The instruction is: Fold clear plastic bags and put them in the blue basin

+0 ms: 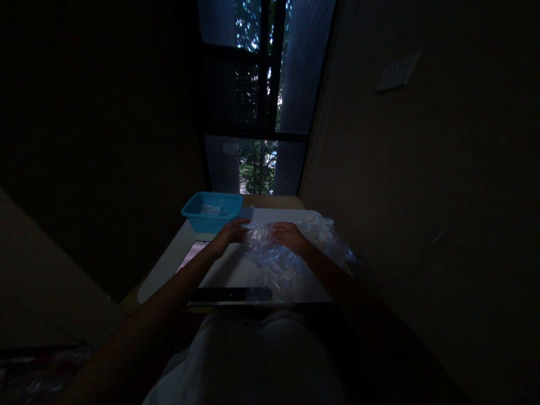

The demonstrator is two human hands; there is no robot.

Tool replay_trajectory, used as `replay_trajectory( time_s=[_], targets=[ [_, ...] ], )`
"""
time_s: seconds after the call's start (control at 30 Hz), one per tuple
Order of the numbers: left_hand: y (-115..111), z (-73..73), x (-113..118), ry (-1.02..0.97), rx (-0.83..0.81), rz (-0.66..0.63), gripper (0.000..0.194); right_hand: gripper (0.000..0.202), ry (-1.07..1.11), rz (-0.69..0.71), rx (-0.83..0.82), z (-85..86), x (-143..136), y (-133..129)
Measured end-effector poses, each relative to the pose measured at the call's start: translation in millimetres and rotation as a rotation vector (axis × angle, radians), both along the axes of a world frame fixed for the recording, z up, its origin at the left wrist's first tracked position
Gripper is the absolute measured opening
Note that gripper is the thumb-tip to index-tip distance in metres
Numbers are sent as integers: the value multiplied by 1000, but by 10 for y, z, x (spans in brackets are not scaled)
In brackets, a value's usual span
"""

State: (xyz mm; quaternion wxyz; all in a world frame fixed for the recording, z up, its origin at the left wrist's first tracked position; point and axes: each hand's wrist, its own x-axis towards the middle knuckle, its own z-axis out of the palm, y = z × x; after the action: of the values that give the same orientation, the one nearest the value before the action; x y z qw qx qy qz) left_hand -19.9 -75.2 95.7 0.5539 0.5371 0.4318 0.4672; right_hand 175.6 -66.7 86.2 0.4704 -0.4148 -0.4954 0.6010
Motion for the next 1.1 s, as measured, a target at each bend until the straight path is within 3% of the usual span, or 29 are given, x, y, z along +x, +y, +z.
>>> replay_trajectory(
  time_s=[0.23, 0.43, 0.57, 0.77, 1.1],
  targets=[
    [9, -10, 72, 248, 55, -14, 25, 14, -120, 72, 90, 0, -36, -41],
    [44, -79, 98, 437, 201, -90, 19, 29, -172, 73, 185, 31, -77, -45],
    [54, -78, 118, 516, 280, -119, 20, 9, -280, 91, 328, 31, -134, -24],
    [0, -41, 165, 499, 274, -111, 22, 7, -403, 50, 421, 3, -176, -13],
    [51, -105, 95, 511, 306, -112, 21, 8, -371, 48, 324, -90, -118, 12]
  ],
)
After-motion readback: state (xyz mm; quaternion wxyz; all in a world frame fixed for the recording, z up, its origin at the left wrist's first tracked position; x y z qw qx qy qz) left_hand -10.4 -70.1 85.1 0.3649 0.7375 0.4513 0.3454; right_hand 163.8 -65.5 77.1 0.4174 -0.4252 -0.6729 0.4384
